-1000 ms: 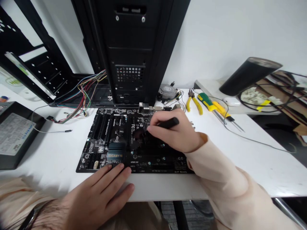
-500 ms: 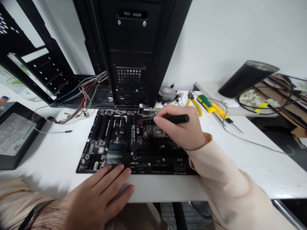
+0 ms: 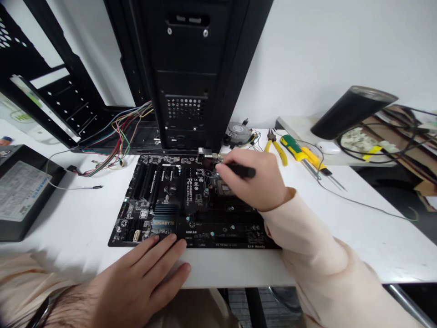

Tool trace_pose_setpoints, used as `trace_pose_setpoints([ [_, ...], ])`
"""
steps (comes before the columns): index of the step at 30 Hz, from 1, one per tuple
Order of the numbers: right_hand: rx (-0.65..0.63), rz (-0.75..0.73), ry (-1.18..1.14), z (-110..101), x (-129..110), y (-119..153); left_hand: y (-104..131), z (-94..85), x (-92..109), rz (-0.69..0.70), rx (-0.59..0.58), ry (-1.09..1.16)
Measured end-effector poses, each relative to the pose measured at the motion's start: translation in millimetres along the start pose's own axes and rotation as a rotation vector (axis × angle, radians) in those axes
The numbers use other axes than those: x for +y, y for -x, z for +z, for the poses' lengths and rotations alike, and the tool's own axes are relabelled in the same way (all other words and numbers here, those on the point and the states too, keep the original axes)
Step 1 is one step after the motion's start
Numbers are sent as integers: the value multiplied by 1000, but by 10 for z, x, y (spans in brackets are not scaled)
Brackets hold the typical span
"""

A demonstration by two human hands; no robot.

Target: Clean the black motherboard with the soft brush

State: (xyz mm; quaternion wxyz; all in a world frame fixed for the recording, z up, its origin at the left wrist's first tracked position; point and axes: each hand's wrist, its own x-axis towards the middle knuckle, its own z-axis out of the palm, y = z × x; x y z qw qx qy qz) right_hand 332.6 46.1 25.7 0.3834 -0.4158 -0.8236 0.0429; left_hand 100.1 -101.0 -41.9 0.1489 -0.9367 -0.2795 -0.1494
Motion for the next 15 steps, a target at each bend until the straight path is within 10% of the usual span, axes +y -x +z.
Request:
trace_pose_setpoints([
  [4, -175, 53, -63, -19, -13, -11, -15, -3, -11, -1, -3, 6],
  [9, 38, 113, 12, -41, 22, -21, -9, 0, -6, 7, -7, 6],
  [15, -115, 66, 35, -38, 55, -15, -10, 8, 16, -5, 19, 4],
])
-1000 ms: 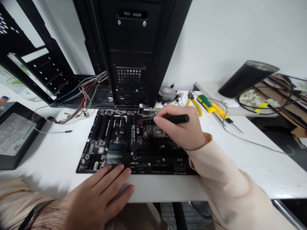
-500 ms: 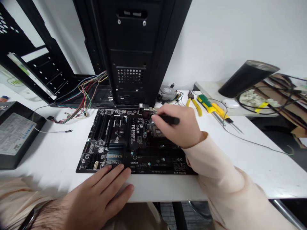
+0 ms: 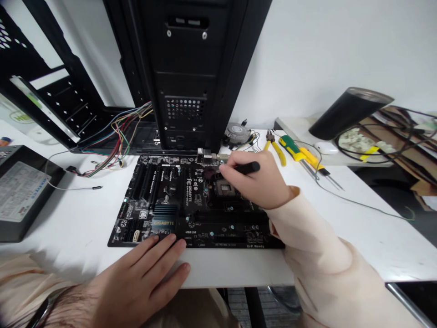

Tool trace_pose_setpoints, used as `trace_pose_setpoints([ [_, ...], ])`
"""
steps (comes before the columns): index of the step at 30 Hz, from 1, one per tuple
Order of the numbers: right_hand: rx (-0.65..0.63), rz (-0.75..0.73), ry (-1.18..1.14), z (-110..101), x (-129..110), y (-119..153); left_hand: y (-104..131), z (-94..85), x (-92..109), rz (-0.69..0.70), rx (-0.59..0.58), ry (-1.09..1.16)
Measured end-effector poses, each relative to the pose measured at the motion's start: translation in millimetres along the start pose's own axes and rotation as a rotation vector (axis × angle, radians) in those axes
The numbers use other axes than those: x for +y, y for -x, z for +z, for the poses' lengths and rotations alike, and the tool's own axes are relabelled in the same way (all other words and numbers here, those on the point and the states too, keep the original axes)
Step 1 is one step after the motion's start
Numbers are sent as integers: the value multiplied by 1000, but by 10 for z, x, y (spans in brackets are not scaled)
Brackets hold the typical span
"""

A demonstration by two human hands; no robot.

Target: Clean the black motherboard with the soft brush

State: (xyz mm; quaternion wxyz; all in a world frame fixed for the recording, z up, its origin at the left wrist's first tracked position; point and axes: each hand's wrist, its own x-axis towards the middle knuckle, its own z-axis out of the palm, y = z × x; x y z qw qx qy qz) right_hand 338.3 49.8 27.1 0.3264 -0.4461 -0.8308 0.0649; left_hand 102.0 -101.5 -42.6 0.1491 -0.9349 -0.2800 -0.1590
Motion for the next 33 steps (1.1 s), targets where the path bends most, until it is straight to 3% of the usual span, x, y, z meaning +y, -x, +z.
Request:
trace_pose_setpoints([
  [5, 185, -37, 106, -6, 15, 8, -24, -39, -23, -2, -42, -4],
  [11, 7, -78, 98, -6, 55, -3, -1, -7, -7, -8, 3, 11],
  [16, 137, -35, 147, -22, 89, -15, -13, -20, -19, -4, -9, 6],
  [21, 28, -5, 88, -34, 97, -27, -13, 5, -19, -16, 12, 9],
  [25, 203, 95, 74, -43, 81, -41, -4, 5, -18, 2, -11, 0],
  [30, 75, 99, 75, -27, 79, -46, 6, 4, -22, 0, 7, -1],
  [33, 142, 189, -10, -31, 91, -41, 18, 14, -12, -1, 6, -11],
])
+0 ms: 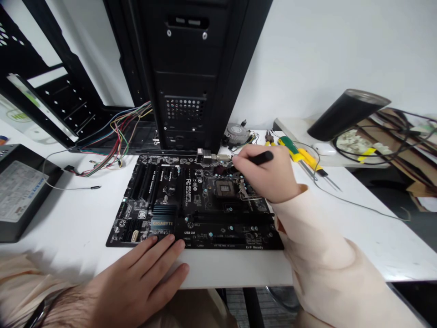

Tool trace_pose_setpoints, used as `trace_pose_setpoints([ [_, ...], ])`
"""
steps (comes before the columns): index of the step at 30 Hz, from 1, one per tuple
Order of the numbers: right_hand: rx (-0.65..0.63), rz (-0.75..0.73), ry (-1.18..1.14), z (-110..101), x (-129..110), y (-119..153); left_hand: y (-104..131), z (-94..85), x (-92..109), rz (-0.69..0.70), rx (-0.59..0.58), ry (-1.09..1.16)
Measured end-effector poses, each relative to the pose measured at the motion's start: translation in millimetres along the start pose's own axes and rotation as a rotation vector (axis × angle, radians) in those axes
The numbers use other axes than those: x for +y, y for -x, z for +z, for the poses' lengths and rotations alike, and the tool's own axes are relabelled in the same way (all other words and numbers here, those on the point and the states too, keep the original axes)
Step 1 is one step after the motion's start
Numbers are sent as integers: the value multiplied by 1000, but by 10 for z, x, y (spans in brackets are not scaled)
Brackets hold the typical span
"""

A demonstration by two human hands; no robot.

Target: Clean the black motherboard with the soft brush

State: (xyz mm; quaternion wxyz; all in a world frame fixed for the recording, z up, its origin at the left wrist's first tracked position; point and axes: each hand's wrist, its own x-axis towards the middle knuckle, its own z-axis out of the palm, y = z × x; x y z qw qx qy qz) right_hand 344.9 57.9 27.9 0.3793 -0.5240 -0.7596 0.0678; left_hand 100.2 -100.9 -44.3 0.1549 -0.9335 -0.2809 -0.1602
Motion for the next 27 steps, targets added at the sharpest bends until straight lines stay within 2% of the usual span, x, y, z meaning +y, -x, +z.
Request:
trace_pose_setpoints([
  [3, 134, 31, 31, 4, 10, 0, 7, 7, 14, -7, 3, 5],
  [4, 131, 13, 60, 7, 10, 1, 7, 8, 17, -11, 5, 9],
  [7, 0, -23, 68, 11, 6, 7, -4, 5, 13, -10, 1, 14],
  [9, -18, 0, 31, 9, 5, 14, -17, -5, 4, -7, 2, 12],
  [12, 140, 11, 37, 7, 11, 14, -30, -26, -7, 0, -15, 3],
  [14, 185, -6, 92, 8, 14, 7, -33, -39, -8, 3, -17, 1],
  [19, 48, 26, 97, 1, 22, -6, -25, -50, 0, 0, -19, -4],
  [24, 182, 49, 114, 0, 42, -12, -14, -34, 1, -7, -9, -2],
  [27, 124, 39, 162, -3, 46, -18, -4, -6, 5, -1, -5, -3],
])
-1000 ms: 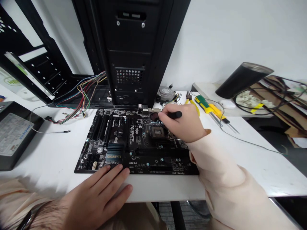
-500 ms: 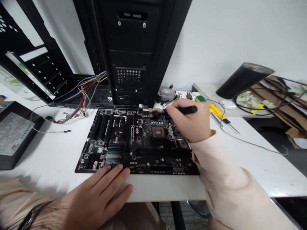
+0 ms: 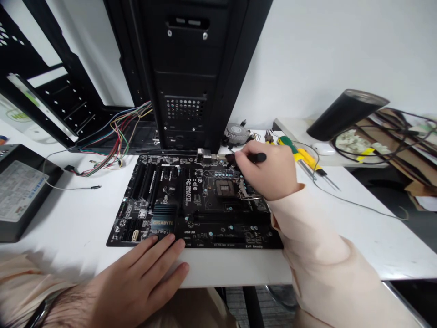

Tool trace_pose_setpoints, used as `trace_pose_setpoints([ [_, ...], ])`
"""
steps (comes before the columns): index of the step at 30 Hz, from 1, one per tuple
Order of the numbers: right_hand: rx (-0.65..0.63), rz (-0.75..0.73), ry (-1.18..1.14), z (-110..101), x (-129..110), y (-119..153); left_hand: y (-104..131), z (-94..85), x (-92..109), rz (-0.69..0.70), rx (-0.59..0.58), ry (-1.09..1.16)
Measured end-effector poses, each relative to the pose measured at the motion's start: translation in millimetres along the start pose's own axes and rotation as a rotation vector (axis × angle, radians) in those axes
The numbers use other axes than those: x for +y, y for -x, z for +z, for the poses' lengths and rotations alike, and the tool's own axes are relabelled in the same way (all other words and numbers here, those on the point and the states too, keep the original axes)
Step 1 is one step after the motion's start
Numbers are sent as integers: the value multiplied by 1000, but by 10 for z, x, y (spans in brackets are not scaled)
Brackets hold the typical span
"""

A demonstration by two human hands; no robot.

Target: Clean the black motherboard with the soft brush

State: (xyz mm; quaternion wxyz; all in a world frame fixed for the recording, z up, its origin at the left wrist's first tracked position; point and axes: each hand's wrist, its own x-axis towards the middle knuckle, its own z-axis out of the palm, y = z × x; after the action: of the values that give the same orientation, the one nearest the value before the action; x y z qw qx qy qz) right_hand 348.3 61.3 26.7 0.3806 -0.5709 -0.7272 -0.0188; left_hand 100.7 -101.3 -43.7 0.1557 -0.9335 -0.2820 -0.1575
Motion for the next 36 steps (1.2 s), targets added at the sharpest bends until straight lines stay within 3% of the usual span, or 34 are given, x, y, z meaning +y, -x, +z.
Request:
trace_pose_setpoints([
  [3, -54, 48, -63, -11, 27, -11, 12, 25, 5, -2, 2, 3],
  [6, 52, 105, -73, -16, 66, -33, 17, 30, 5, 1, 2, 8],
  [8, 87, 78, 2, -18, 83, -46, 12, 22, 3, -2, -4, 7],
  [12, 3, 13, 56, -37, 88, -49, -5, 3, -6, -1, -14, 5],
  [17, 114, 38, 43, -59, 88, -59, 0, -4, -5, 11, -10, 7],
  [21, 15, 8, 98, -59, 107, -63, -3, -23, 1, 3, -22, 8],
  [26, 114, 37, 51, -66, 105, -65, -20, -21, -12, 11, -13, 14],
  [29, 12, 33, 109, -74, 99, -73, -24, -16, -22, 7, -12, 10],
  [31, -15, 74, 51, -83, 106, -76, -24, -14, -21, 0, -21, 8],
  [36, 129, 259, -326, -92, 131, -77, -13, 0, -5, 10, -18, 22],
])
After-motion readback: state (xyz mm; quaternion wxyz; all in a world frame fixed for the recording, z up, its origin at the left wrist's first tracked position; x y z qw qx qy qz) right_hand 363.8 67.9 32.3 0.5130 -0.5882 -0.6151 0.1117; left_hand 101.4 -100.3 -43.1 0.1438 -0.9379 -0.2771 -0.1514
